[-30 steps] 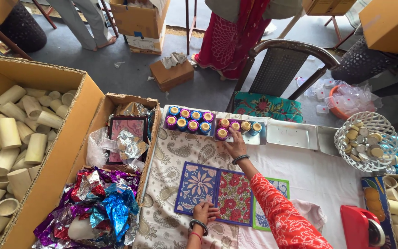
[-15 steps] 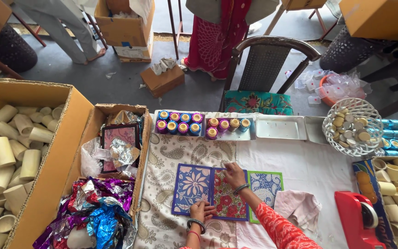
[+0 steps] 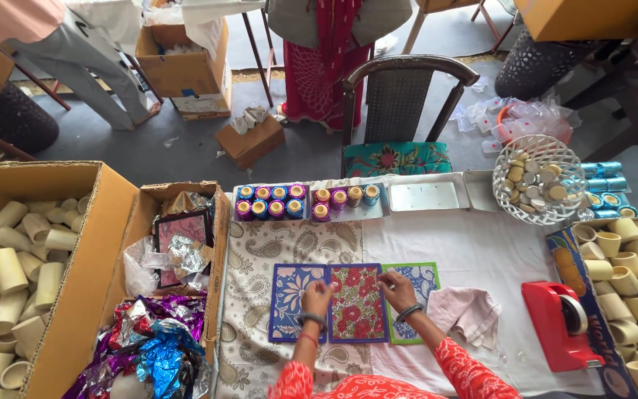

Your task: The person arranges small candles in a tray, then picks up a candle and wraps it in a piece of shiny foil. They fold the foil around the candle to create a decorative package and place it on the table.

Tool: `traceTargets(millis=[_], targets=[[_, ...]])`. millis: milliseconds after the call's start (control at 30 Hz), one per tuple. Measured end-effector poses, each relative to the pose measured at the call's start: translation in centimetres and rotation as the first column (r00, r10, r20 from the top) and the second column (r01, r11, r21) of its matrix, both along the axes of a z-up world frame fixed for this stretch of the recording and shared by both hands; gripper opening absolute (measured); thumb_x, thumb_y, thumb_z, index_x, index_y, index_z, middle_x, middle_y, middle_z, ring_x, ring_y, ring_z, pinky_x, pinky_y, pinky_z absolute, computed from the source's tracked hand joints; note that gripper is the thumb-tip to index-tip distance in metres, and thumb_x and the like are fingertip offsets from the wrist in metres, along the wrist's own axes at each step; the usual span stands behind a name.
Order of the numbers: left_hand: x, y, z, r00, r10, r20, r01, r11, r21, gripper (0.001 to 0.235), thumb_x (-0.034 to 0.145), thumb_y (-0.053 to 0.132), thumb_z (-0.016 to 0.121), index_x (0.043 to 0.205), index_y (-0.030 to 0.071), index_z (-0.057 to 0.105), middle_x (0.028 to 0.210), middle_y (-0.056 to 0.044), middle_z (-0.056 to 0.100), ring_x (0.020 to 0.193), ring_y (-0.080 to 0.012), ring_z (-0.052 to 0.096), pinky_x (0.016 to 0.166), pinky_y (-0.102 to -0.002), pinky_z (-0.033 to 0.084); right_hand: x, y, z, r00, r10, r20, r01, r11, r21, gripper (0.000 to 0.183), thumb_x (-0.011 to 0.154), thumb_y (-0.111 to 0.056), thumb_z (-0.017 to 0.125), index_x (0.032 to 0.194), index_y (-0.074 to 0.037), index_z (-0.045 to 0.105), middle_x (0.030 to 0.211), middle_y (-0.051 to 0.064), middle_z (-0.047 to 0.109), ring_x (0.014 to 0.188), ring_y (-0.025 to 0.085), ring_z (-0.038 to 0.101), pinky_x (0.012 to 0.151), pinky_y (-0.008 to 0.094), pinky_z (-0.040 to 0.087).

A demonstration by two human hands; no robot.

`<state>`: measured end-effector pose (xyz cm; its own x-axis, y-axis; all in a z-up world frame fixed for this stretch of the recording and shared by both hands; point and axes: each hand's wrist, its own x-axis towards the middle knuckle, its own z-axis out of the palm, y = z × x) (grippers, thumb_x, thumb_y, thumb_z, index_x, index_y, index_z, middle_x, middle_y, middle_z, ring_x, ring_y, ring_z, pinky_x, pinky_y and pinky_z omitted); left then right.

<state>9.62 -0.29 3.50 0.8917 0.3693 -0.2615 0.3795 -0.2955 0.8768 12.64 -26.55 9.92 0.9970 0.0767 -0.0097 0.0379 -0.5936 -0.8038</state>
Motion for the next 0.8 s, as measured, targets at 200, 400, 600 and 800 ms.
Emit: traceTargets(millis=[200,400,600,800], targets=[[8.7,0.6,7.2,0.996,-0.009,0.094,-0.013,0.971,0.238,0.064,0.072,0.039,0.086,0.122,0.007,0.062,0.115,-0.014,0.069,0.096,-0.0299,0.072,0.087,-0.042,0.057,0.6,-1.6,-0.1,0.999,-0.035,-0.001,0.035,0.999,-0.005,0.019,0.085,-0.015,0.076,0.102,-0.007,0.077,0.095,0.008,0.077,0.083,0.018,0.077,0.073,0.032,0.064],[14.8,0.5,9.0,0.993,-0.022,0.120,-0.026,0.922,0.387,0.089,0.070,0.035,0.090,0.143,0.006,0.048,0.144,-0.018,0.054,0.130,-0.0371,0.051,0.108,-0.048,0.043,6.3,0.4,5.4,0.999,-0.010,0.038,0.011,1.000,-0.021,0.023,0.085,-0.017,0.076,0.106,-0.010,0.075,0.100,0.007,0.076,0.089,0.019,0.076,0.074,0.034,0.063],[18.8,0.0,7.6,0.994,-0.074,0.080,0.032,0.899,0.436,0.097,0.068,0.034,0.093,0.146,0.007,0.043,0.148,-0.017,0.047,0.137,-0.0364,0.045,0.113,-0.047,0.038,17.1,6.0,8.9,0.908,0.247,0.339,-0.187,0.962,-0.199,0.051,0.075,-0.008,0.074,0.125,-0.014,0.069,0.119,0.009,0.069,0.112,0.034,0.063,0.094,0.042,0.053],[21.3,-0.5,5.9,0.998,-0.047,0.031,0.024,0.856,0.516,0.099,0.065,0.029,0.095,0.147,0.011,0.042,0.145,-0.013,0.049,0.135,-0.0352,0.046,0.114,-0.047,0.038,25.3,12.1,9.5,0.872,0.465,0.149,-0.353,0.812,-0.465,0.057,0.077,-0.013,0.075,0.132,-0.022,0.065,0.132,0.002,0.065,0.120,0.027,0.059,0.094,0.044,0.050]])
